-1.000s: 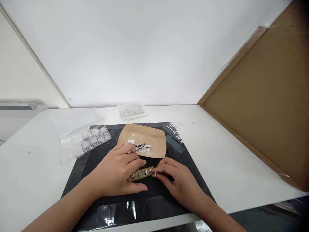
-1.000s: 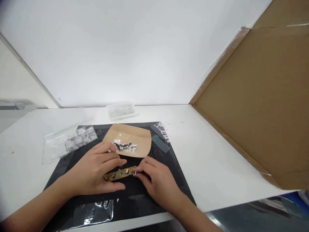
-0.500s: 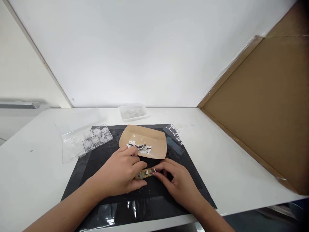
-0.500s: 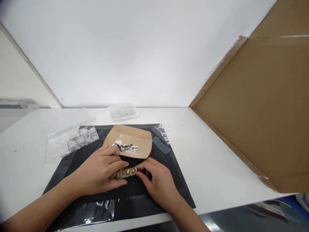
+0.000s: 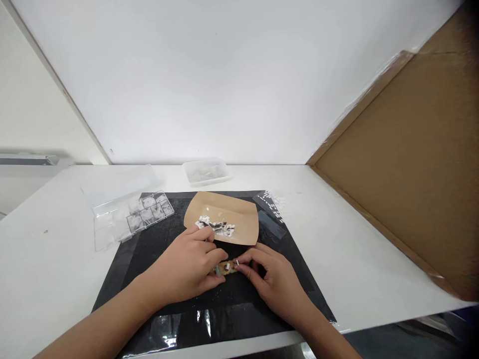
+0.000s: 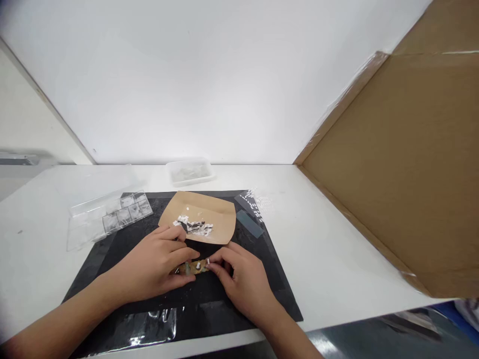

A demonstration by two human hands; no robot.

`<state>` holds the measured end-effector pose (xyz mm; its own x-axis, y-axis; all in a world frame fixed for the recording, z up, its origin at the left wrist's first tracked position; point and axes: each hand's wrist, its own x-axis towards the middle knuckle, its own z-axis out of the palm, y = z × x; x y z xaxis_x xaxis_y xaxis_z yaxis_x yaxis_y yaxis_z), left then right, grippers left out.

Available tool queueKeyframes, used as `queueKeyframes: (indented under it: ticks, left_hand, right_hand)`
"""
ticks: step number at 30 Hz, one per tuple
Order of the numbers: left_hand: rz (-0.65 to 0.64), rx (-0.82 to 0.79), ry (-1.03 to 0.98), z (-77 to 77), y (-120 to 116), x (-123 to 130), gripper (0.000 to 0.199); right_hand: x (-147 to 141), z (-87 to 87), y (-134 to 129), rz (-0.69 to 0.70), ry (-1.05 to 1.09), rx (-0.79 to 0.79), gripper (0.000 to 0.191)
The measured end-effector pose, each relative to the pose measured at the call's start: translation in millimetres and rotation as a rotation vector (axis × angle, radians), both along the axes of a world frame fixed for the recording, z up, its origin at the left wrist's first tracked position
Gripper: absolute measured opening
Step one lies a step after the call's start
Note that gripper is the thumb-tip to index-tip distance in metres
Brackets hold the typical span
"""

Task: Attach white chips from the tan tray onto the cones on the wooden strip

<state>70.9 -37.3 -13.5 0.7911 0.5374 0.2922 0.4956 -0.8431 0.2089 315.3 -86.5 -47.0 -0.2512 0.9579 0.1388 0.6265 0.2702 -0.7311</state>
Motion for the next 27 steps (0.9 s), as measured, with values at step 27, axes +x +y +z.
queueKeyframes:
  ticks: [27]
  left_hand:
    - [0.005,-0.12,-0.208,-9.0,-9.2,14.2,0.024]
  right_hand:
    - [0.8,6.9,0.2,0.061,-0.061,-0.048,0.01]
